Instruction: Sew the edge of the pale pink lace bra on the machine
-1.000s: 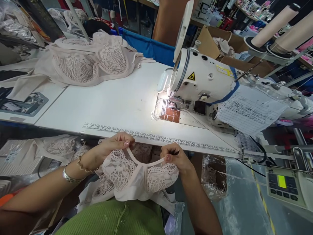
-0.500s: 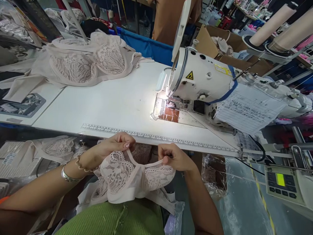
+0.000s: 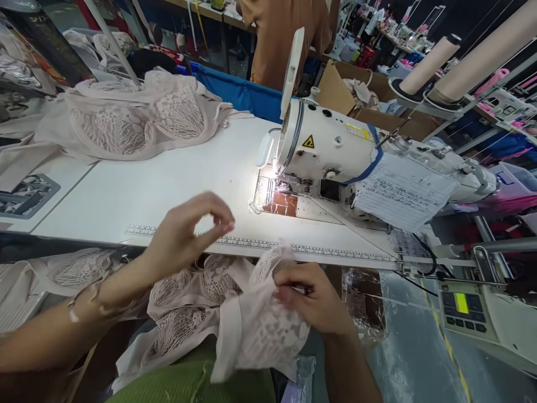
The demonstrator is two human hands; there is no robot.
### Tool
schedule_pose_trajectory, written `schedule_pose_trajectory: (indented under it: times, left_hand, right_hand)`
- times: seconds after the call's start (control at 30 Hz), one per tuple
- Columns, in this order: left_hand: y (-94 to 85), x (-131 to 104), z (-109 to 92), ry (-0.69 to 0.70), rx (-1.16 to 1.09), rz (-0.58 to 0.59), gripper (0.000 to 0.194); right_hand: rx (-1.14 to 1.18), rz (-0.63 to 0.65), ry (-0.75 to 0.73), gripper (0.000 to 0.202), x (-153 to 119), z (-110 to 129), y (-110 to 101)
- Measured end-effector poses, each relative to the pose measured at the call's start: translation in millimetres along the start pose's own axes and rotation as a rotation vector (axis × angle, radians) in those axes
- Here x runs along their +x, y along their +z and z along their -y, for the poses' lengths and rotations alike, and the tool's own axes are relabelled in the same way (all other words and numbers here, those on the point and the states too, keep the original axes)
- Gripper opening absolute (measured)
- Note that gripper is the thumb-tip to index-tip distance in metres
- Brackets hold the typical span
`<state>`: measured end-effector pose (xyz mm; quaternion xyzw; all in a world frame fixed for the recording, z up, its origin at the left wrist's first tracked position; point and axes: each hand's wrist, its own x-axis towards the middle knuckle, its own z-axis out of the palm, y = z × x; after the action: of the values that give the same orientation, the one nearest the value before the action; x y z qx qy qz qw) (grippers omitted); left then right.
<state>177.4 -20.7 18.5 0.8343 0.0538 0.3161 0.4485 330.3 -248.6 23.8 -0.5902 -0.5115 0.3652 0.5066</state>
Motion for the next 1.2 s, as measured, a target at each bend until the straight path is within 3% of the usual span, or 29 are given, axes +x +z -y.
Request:
schedule_pose_trajectory:
  times: [0.1, 0.17, 0.3, 0.47, 0.53, 0.63, 0.77, 0.8, 0.9, 1.0, 1.1, 1.2]
  left_hand:
    - [13.4, -30.1, -19.3, 0.089, 0.023, 0.255, 0.015]
    - [26.5, -46.1, -21.3, 0.110, 0.102, 0.312, 0.020]
    - [42.8, -55.6, -8.1, 0.076, 0.127, 0.248, 0.017]
    - [39.9, -49.8, -4.0, -0.085, 0.014, 0.149, 0.012]
    - [37.9, -49.9, -6.6, -0.144, -0.052, 0.130, 0.011]
    - [34.1, -51.4, -7.1, -0.225, -0.144, 0.103, 0.010]
    - [21.7, -49.6, -0.4, -0.258, -0.240, 0.061, 0.007]
    - [18.1, -48.8, 1.0, -0.258, -0.274, 0.075, 0.006]
    - [11.3, -48.4, 1.6, -0.260, -0.302, 0.111, 0.006]
    - [12.0, -51.9, -3.3, -0.240, -0.229, 0.030, 0.008]
    - [16.1, -57.2, -9.2, -0.242, -0.179, 0.012, 0.011]
    - [16.2, -61.5, -11.2, -0.217, -0.161, 0.088, 0.010]
  right_hand:
    - [-0.178, -0.114, 0.042, 0.028, 3.1, -0.3, 17.0]
    - [-0.245, -0.136, 0.025, 0.024, 6.6, -4.7, 29.8]
    - [-0.389, -0.183, -0.116, 0.019, 7.3, -17.8, 43.6]
    - [-0.939, -0.402, -0.395, 0.011, 1.7, -37.7, 37.6]
    - [-1.090, -0.418, -0.449, 0.015, 1.9, -43.8, 34.9]
    - [-1.045, -0.322, -0.445, 0.026, 4.7, -45.7, 32.4]
    - [-0.586, -0.064, -0.311, 0.033, 3.9, -38.4, 22.5]
    - [-0.540, -0.055, -0.290, 0.036, 2.4, -37.4, 19.0]
    - [-0.775, -0.232, -0.306, 0.028, -1.9, -42.2, 11.7]
    - [-1.108, -0.346, -0.376, 0.032, -0.8, -57.7, 14.5]
    - [-1.162, -0.404, -0.423, 0.034, 7.7, -72.4, 24.1]
    - [-1.106, -0.416, -0.391, 0.035, 18.0, -71.8, 28.9]
